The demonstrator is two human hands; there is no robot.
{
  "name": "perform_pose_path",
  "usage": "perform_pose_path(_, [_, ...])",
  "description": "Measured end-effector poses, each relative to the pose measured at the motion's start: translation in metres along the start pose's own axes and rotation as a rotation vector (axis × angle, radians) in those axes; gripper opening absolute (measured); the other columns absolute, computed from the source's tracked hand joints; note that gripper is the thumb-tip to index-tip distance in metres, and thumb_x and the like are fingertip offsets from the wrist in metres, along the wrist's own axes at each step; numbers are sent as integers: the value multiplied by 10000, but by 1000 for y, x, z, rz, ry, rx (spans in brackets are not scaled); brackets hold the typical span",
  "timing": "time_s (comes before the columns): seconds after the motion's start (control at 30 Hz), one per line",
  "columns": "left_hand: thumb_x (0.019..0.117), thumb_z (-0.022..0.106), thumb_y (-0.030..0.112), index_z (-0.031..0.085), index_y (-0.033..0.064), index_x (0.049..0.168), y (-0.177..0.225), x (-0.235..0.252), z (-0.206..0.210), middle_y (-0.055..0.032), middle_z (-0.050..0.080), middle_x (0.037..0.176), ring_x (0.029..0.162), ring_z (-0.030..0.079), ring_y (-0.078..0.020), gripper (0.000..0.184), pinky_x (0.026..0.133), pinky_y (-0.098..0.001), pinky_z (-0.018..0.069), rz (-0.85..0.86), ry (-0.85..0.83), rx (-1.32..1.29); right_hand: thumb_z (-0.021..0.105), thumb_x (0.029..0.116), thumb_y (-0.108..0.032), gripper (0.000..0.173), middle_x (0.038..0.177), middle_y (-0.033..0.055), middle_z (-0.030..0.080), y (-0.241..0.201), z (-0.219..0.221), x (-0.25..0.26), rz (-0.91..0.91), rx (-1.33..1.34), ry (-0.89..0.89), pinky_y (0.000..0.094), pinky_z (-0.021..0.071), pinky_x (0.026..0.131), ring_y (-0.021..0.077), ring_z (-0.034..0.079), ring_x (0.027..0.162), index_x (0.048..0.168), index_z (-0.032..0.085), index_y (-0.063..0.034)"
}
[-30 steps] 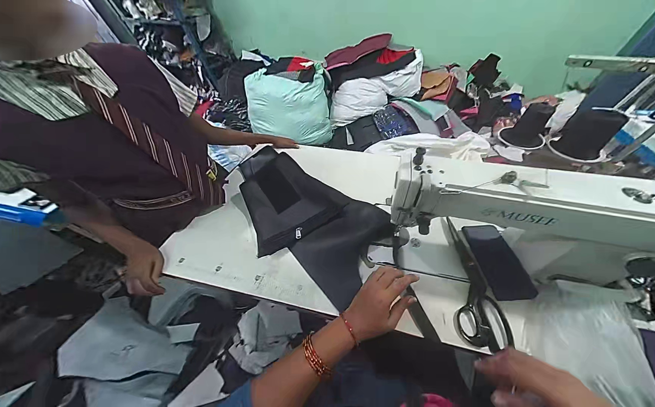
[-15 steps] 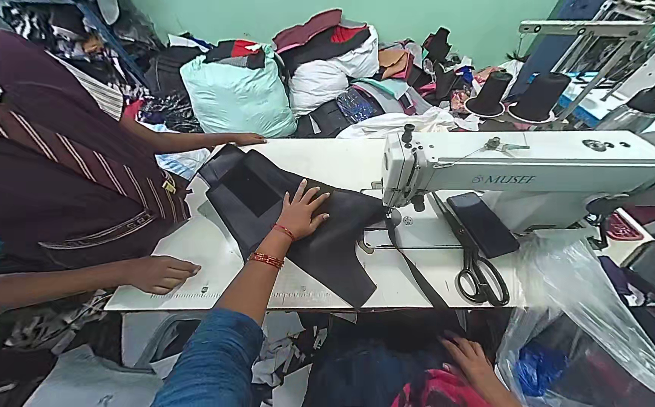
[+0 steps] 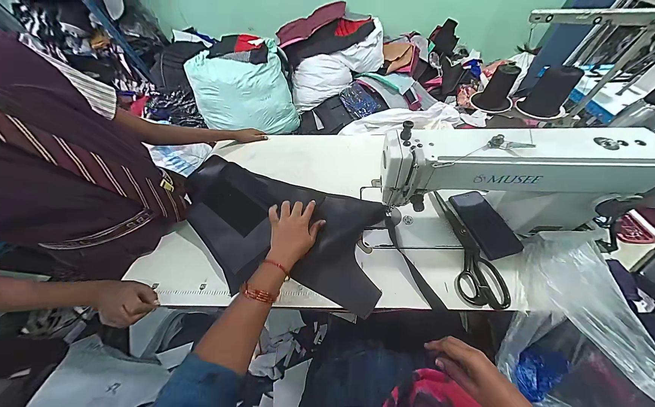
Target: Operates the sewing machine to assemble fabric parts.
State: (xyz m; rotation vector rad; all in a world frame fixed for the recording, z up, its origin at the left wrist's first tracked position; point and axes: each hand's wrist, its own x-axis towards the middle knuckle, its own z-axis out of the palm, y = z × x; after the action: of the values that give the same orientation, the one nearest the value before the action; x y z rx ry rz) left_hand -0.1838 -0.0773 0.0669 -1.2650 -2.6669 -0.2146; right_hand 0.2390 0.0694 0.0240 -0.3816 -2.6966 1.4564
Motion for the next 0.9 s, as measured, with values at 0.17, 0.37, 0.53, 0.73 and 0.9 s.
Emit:
perform_pose_path(0.17, [961, 607, 569, 571, 183, 1478, -39, 64, 22, -201, 511, 1529, 1429, 423, -484, 646, 1142, -723, 240, 228, -35, -81, 598, 1001, -85, 256, 1152, 164, 733, -5, -3, 2, -25, -4, 22, 365, 552, 987, 240, 712, 1072, 1207, 720, 6])
perform_pose_path(0.37, [975, 477, 685, 552, 202, 1497, -54, 67, 29, -162, 533, 1521, 1338, 522, -443, 716, 1024, -682, 381, 78, -111, -36, 596, 997, -56, 251, 1146, 187, 730, -14, -4, -9, 13, 62, 40, 348, 546, 995, 244, 709, 1075, 1199, 718, 29])
perform_pose_path(0.53, [959, 532, 635, 608, 78, 1426, -45, 10, 19, -273, 569, 1437, 1251, 554, -533, 731, 1001, -727, 386, -22, -1, -107, 578, 1016, -142, 245, 1076, 101, 753, -21, -23, 10, -117, 8, 167, 239, 556, 937, 112, 712, 1003, 1145, 743, -14])
perform_pose_path(0.73, [938, 430, 719, 614, 73, 1415, -30, -23, 20, -281, 564, 1433, 1319, 520, -506, 824, 1093, -697, 314, -139, 21, -79, 549, 1019, -153, 272, 1040, 162, 733, -33, -63, 110, -95, -255, 367, 390, 587, 819, 249, 712, 906, 1139, 730, 11])
perform_pose_path(0.9, [943, 479, 694, 619, 67, 1401, -42, -7, 22, -276, 576, 1412, 1342, 511, -469, 790, 1150, -652, 278, -75, 7, -77, 580, 1046, -214, 361, 1227, 214, 659, -36, -75, 217, 250, -173, 292, 456, 510, 978, 309, 660, 1072, 1314, 621, 24])
